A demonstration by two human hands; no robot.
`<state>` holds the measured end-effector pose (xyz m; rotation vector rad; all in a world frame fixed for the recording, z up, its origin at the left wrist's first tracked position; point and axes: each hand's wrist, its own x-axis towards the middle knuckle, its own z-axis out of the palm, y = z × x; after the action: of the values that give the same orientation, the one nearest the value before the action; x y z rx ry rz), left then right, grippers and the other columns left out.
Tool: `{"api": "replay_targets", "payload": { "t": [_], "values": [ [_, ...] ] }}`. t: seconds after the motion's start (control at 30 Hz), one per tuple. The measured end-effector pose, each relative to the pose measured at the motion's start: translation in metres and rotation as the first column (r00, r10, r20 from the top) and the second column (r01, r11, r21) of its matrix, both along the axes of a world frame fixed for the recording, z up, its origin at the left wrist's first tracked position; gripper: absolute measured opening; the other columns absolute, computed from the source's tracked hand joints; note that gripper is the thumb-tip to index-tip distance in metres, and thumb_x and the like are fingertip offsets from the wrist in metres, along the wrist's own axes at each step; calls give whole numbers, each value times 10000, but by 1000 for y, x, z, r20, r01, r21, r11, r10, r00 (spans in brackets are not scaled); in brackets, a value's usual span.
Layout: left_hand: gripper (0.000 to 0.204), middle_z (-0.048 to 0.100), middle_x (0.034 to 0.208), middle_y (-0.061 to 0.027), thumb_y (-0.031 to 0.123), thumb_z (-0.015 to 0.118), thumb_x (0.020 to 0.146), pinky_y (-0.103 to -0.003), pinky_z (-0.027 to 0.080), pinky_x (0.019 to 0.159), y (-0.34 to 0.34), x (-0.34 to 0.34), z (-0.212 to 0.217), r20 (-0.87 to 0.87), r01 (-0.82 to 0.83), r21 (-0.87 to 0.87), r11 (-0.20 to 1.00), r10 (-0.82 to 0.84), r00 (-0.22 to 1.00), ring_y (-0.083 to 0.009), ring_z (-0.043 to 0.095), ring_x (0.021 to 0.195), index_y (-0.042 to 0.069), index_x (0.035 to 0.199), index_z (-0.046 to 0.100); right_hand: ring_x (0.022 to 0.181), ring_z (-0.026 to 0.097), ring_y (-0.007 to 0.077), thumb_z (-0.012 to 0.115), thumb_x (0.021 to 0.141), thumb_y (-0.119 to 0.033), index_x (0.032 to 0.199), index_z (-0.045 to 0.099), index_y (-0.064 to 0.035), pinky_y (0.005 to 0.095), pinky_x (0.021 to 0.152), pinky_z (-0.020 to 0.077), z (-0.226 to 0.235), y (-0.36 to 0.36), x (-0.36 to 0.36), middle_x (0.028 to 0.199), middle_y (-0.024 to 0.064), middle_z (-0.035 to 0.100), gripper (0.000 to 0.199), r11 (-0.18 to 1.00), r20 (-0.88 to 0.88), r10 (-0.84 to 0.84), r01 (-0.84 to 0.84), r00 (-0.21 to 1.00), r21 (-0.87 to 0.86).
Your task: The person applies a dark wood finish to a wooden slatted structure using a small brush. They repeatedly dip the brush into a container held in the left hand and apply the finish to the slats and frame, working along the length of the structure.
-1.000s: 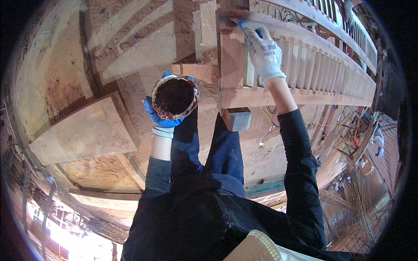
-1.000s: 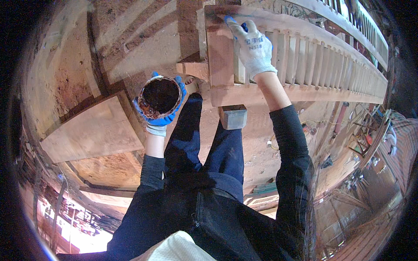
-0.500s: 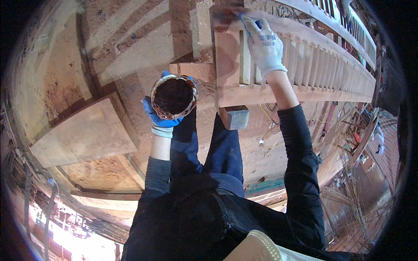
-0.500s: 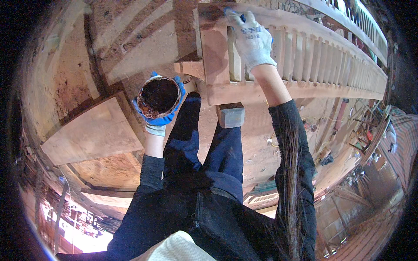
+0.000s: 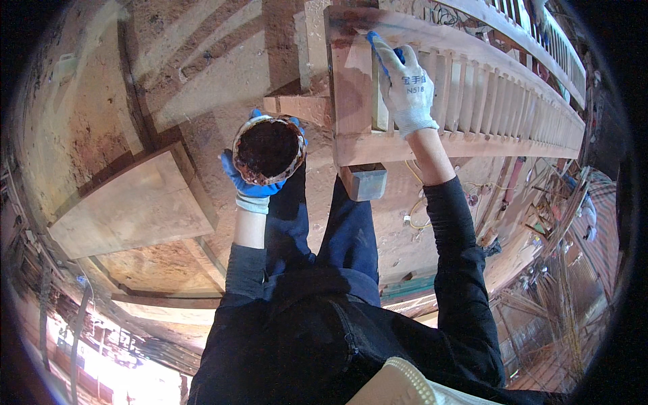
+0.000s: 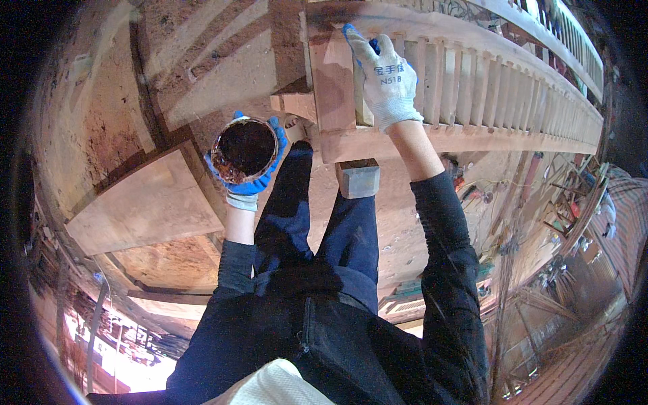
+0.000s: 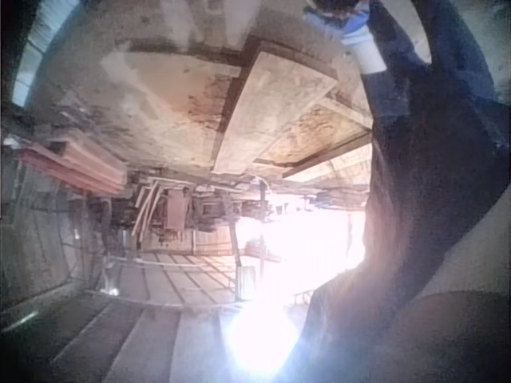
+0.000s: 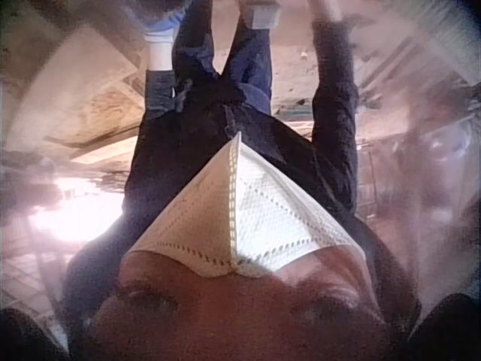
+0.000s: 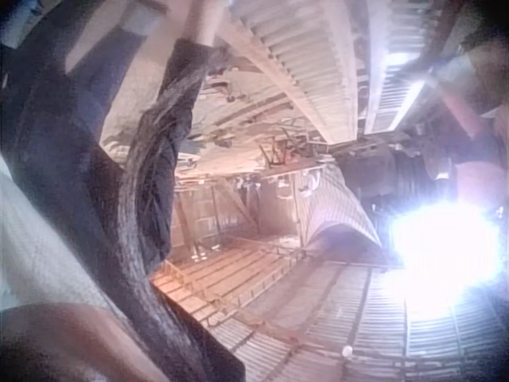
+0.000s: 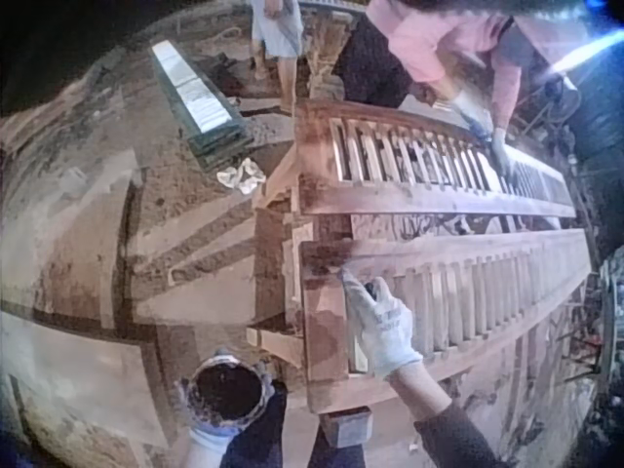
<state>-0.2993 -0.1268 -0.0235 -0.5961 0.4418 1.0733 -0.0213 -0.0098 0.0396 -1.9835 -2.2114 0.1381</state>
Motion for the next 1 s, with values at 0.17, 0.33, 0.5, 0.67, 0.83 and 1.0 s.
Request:
{"api": "replay_targets", "payload": {
  "t": [0.17,0.33,0.5,0.67,0.83,1.0],
  "values": [
    [834,321,1473,-230,511,857,566,-614,245,1127,3,3,6,-37,13,105,994,-9,999,-440,268,1369,268,1305,556,722,665,297,576,855,-116,1345,501,-330,420,622,540,-13,-6,-9,997,92,590,539,997,109,20,-12,994,-74],
    [883,287,1494,-223,479,886,530,-614,252,1123,9,4,17,-26,-5,101,995,7,1000,-438,252,1375,275,1317,542,720,665,302,569,858,-126,1334,516,-283,420,617,537,1,-13,-10,1009,110,592,504,997,38,18,-15,999,-74],
    [906,291,1498,-214,481,876,546,-616,270,1113,11,0,16,41,8,158,987,-15,999,-442,253,1376,279,1349,508,758,665,305,565,857,-119,1318,528,-287,425,627,535,10,1,-11,1001,108,593,492,1000,-29,-15,15,999,-9],
    [883,293,1508,-209,658,701,678,-627,270,1105,1,-5,1,-171,70,210,975,-33,985,-438,279,1379,278,1423,416,774,669,306,565,850,-103,1285,548,-281,424,637,541,19,-3,-16,1011,105,598,470,995,34,20,-16,999,-96],
    [860,301,1504,-218,693,606,735,-636,266,1100,-5,0,-8,-165,27,206,978,8,986,-445,306,1366,265,1447,383,773,672,312,569,847,-103,1273,553,-291,425,640,546,16,5,-13,1027,99,599,466,999,31,20,-18,999,-37],
    [838,335,1480,-236,676,621,735,-639,262,1102,-6,-1,-8,-91,-9,194,981,28,995,-468,325,1346,272,1436,403,756,668,326,569,851,-109,1291,546,-279,433,632,541,14,0,-10,1001,107,604,473,997,12,9,-9,1000,-71]
  ]
}}
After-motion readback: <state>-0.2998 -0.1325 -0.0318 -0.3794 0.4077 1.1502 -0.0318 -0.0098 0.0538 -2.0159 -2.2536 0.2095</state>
